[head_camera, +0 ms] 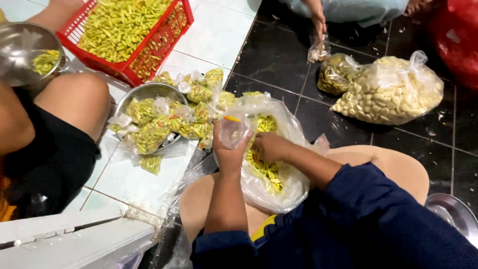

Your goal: The person sorts and packs small green and white vegetables into plastic bags while sitting on the floor with others.

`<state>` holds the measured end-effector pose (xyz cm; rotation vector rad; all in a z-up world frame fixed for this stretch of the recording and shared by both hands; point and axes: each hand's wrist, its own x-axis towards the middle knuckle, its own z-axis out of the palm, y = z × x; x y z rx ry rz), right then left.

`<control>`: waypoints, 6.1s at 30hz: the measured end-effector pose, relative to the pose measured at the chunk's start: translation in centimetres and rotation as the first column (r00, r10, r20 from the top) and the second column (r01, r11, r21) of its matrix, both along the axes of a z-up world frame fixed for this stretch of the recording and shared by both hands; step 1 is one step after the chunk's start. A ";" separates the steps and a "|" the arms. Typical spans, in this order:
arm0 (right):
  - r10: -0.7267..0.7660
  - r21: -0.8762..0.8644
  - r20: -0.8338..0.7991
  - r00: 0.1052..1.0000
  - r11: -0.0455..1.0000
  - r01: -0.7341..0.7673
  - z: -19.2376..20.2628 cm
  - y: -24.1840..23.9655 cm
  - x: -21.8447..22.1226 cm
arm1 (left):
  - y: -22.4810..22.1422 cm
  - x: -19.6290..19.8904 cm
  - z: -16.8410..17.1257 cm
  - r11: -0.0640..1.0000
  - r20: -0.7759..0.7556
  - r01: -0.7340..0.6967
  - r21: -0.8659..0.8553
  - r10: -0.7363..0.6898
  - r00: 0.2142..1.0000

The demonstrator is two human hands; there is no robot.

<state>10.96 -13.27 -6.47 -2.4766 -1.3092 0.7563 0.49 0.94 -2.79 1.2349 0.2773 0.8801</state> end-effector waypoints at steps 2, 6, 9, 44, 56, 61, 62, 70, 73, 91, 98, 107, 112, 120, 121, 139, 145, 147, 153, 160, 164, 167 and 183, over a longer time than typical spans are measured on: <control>-0.004 0.069 0.022 1.000 0.998 0.003 -6.1 0.1 -0.7 | 0.1 0.0 1.0 1.000 0.021 0.018 0.004 -0.018 1.000; 0.156 0.045 0.258 0.953 0.984 -0.174 -4.5 0.5 -3.6 | -0.2 -0.4 2.4 0.997 0.012 0.069 -0.017 -0.069 0.998; 0.138 -0.052 0.054 0.989 0.990 -0.135 -3.1 -1.9 -4.8 | -0.2 -0.4 1.3 0.994 -0.022 0.100 0.038 -0.099 0.995; -0.132 0.008 0.139 0.981 0.991 0.132 24.1 1.3 -2.7 | -2.5 -0.8 4.2 0.943 -0.247 0.331 0.031 -0.314 0.917; -0.147 0.210 0.011 0.989 0.967 0.142 24.9 0.6 -2.7 | -2.5 -0.1 3.4 0.929 -0.239 0.364 -0.072 -0.370 0.898; -0.178 0.239 -0.032 0.984 0.954 0.180 25.4 0.6 -3.5 | -2.6 0.2 2.2 0.940 -0.227 0.335 -0.060 -0.339 0.913; -0.223 0.252 -0.065 0.973 0.940 0.232 25.5 0.6 -3.7 | -2.3 0.2 2.9 0.941 -0.228 0.334 -0.061 -0.339 0.913; -0.498 0.235 -0.143 0.855 0.822 0.518 17.1 -3.4 -0.3 | -1.6 -0.8 3.4 0.954 -0.275 0.296 -0.047 -0.297 0.914; -0.584 0.174 -0.232 0.778 0.762 0.624 13.8 -6.9 -0.6 | -1.7 -1.0 3.8 0.958 -0.303 0.278 -0.073 -0.287 0.909; -0.476 -0.136 0.153 0.866 0.858 0.496 10.8 -13.6 -3.7 | -0.8 -2.7 2.4 0.965 -0.344 0.232 -0.124 -0.261 0.902; -0.511 0.245 -0.063 0.857 0.825 0.510 14.8 -8.9 -4.9 | -1.6 -3.6 5.7 0.943 -0.505 0.165 0.288 0.004 0.863; -0.449 0.316 -0.330 0.830 0.776 0.545 9.4 -4.8 -5.2 | -2.4 -5.0 6.5 0.946 -0.495 0.176 0.273 -0.019 0.869; -0.501 0.277 -0.644 0.579 0.552 0.786 6.5 -3.6 -1.2 | -1.9 -5.0 6.4 0.966 -0.505 0.131 0.223 -0.001 0.863; -0.198 -0.152 0.019 0.980 0.968 0.198 -0.8 -2.7 -3.5 | -1.7 -4.4 7.3 0.903 -0.495 0.221 0.370 -0.010 0.869; -0.193 -0.153 0.019 0.981 0.969 0.193 1.3 -2.2 -4.6 | -1.7 -4.2 6.9 0.904 -0.495 0.216 0.368 -0.006 0.869; 0.157 -0.201 0.155 0.975 0.972 -0.124 2.5 -2.8 -9.0 | -1.5 -4.8 3.3 0.955 -0.376 0.214 -0.206 -0.279 0.884; -0.282 0.048 -0.491 0.824 0.936 0.349 4.3 -5.7 -5.0 | -1.6 -5.3 2.2 0.957 -0.439 0.211 -0.200 -0.279 0.854; -0.340 -0.034 -0.897 0.281 0.689 0.724 1.9 -6.4 -3.9 | -1.6 -5.5 3.5 0.971 -0.536 0.203 -0.124 -0.238 0.810; -0.426 0.050 -0.589 0.686 0.829 0.558 1.8 -6.3 -2.7 | -0.1 -6.5 2.4 0.826 -0.583 0.555 -0.101 -0.501 0.640; -0.466 0.174 0.216 0.858 0.883 0.435 6.1 -0.6 3.7 | -0.1 -6.6 3.3 0.770 -0.567 0.625 -0.124 -0.572 0.592; -0.447 -0.093 0.245 0.860 0.872 0.480 2.0 1.2 8.5 | 0.9 -6.1 1.6 0.826 -0.559 0.547 -0.134 -0.519 0.646; -0.427 -0.117 0.212 0.879 0.882 0.457 -1.8 1.8 10.5 | 1.8 -5.8 3.5 0.972 -0.624 0.220 0.087 -0.119 0.773; -0.483 0.430 0.251 0.839 0.832 0.350 22.1 -3.4 4.0 | 3.6 -4.2 6.9 0.992 -0.225 -0.120 -0.033 0.109 0.968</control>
